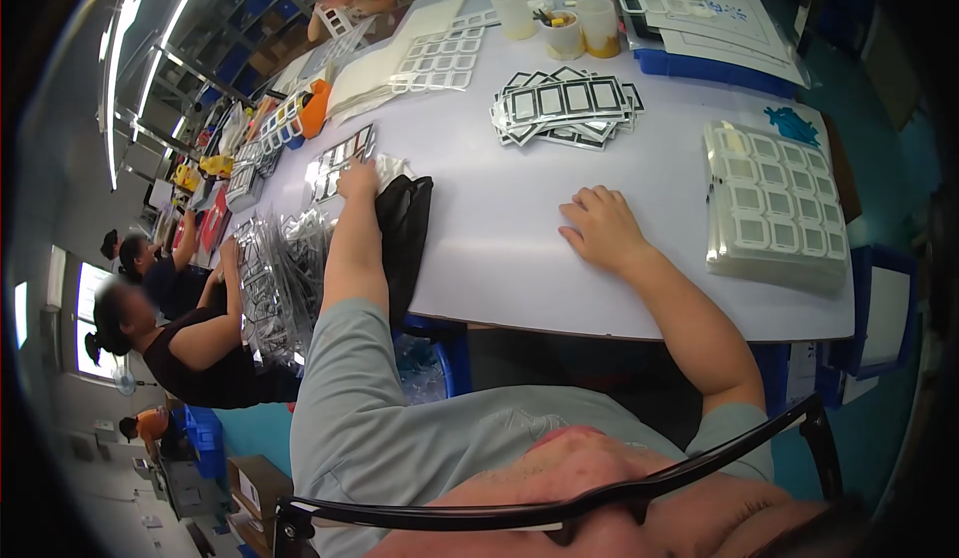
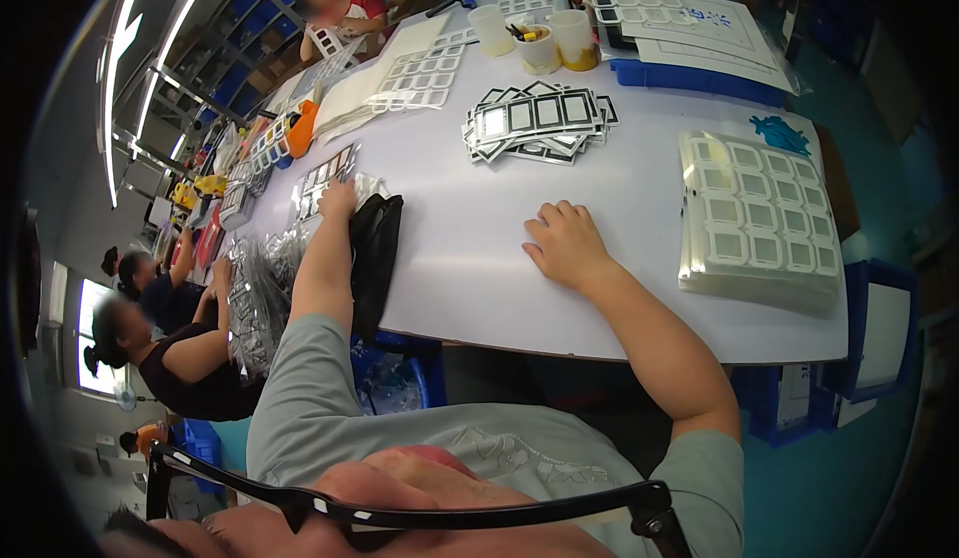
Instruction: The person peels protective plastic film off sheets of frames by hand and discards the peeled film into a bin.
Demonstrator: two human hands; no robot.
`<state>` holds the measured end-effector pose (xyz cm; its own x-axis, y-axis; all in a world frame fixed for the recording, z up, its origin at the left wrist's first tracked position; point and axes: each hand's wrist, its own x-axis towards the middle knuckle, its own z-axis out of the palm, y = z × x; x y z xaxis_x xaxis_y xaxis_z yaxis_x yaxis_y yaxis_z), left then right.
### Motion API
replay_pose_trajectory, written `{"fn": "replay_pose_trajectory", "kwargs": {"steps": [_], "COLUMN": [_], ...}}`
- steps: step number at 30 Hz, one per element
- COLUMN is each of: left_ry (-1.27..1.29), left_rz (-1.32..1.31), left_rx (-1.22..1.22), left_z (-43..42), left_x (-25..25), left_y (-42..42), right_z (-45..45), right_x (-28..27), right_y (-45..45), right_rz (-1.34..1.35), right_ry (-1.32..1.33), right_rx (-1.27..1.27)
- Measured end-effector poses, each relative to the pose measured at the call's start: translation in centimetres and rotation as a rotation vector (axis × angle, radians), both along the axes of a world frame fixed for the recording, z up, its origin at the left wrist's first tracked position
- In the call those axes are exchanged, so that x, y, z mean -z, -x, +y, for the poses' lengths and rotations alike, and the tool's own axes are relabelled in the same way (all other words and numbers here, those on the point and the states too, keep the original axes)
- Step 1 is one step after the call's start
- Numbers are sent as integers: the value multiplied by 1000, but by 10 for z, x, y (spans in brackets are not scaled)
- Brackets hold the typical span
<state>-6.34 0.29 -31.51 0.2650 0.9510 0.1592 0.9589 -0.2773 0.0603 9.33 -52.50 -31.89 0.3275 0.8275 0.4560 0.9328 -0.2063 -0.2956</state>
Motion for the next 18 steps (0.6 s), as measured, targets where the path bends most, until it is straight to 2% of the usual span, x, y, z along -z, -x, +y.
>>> {"fn": "replay_pose_trajectory", "kwargs": {"steps": [3, 4, 7, 11, 14, 16, 18], "left_ry": [-38, -192, -140, -126, -10, 149, 90], "left_rz": [117, 170, 234, 391, 378, 382, 322], "left_rx": [261, 344, 429, 341, 220, 161, 130], "left_z": [8, 14, 44, 65, 23, 42, 47], "left_x": [-10, -11, -38, -76, -115, -114, -112], "left_y": [-1, 1, 11, 19, 16, 11, 9], "right_z": [-3, -3, -2, -2, -2, -3, -3], "right_x": [0, 0, 1, 0, 0, 1, 2], "right_y": [-1, -1, -2, -1, -1, -1, -3], "right_rz": [-4, 2, -3, 8, 12, 11, 12], "right_ry": [-9, -13, -18, 8, 13, -1, -8], "right_rx": [-5, -9, -13, -9, -6, -7, -10]}}
